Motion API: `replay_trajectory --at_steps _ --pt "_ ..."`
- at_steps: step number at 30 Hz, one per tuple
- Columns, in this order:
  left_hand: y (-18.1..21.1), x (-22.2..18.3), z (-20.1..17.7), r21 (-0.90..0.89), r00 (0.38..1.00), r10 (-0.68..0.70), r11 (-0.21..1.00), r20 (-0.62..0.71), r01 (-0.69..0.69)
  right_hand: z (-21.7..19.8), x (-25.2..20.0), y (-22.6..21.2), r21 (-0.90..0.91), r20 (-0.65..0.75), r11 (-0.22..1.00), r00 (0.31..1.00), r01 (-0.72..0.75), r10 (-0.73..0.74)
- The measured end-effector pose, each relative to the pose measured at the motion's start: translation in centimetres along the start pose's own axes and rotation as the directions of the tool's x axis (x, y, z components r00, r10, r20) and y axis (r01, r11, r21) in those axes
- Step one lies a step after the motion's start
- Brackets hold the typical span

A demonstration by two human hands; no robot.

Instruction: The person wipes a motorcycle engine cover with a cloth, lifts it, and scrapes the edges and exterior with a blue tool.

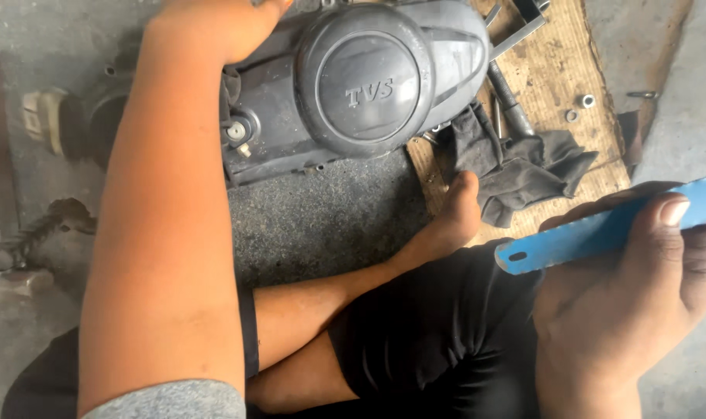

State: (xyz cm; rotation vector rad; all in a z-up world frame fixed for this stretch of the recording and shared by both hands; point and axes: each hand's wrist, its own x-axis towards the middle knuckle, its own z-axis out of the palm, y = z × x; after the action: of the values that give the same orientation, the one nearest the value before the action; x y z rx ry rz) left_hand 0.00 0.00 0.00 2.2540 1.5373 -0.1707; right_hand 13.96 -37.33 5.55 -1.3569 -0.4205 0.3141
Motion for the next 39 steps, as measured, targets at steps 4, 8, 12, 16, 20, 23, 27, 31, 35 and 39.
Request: replay_trajectory --at_steps 4,8,12,16,20,23,27,31,35,39 --pt "-1.2 3.5 2.9 0.174 0.969 0.029 0.982 0.246 -0.074 0.4 1.3 0.1 0.116 -0.087 0.993 0.995 -0.029 0.039" --pt "1.3 -2.2 0.3 0.022 0.982 -0.082 0.997 0.167 0.080 1.1 0.5 -0.4 -0.074 0.073 0.997 0.997 0.014 -0.009" --pt "-1.3 1.0 2.9 0.202 0.962 -0.053 0.979 0.267 -0.002 -0.2 0.7 0.4 0.037 0.012 0.999 1.000 -0.007 0.006" --pt "-1.2 -0.6 3.2 0.168 0.958 -0.102 0.984 0.269 0.058 -0.9 0.7 0.7 0.103 0.016 0.994 1.000 -0.025 0.024" --pt "-4.6 0.1 6.3 0.284 0.940 0.139 0.958 -0.311 -0.048 0.8 1.2 -0.6 0.092 -0.015 0.994 0.998 -0.052 0.054" --pt "-8.7 1.8 9.1 0.340 0.831 0.021 0.918 -0.555 0.204 2.4 1.4 -2.1 0.096 0.052 0.993 0.997 -0.066 0.061" --pt "-8.4 -1.4 6.8 0.328 0.956 -0.007 0.938 -0.294 0.108 -0.2 0.9 -0.1 0.203 0.072 0.977 0.996 -0.063 0.049" --pt "-5.6 -4.5 5.9 0.239 0.899 0.191 0.966 -0.394 -0.100 0.2 1.0 -1.1 0.210 0.077 0.976 0.996 -0.055 0.039" --pt "2.3 -7.0 6.0 -0.118 0.708 0.376 0.832 -0.598 -0.543 0.0 1.5 -0.4 0.234 0.046 0.967 0.995 -0.099 0.091" --pt "8.6 -8.5 9.9 -0.031 0.608 0.469 0.775 -0.640 -0.631 1.1 2.0 -1.1 0.248 0.089 0.965 0.994 -0.085 0.064"
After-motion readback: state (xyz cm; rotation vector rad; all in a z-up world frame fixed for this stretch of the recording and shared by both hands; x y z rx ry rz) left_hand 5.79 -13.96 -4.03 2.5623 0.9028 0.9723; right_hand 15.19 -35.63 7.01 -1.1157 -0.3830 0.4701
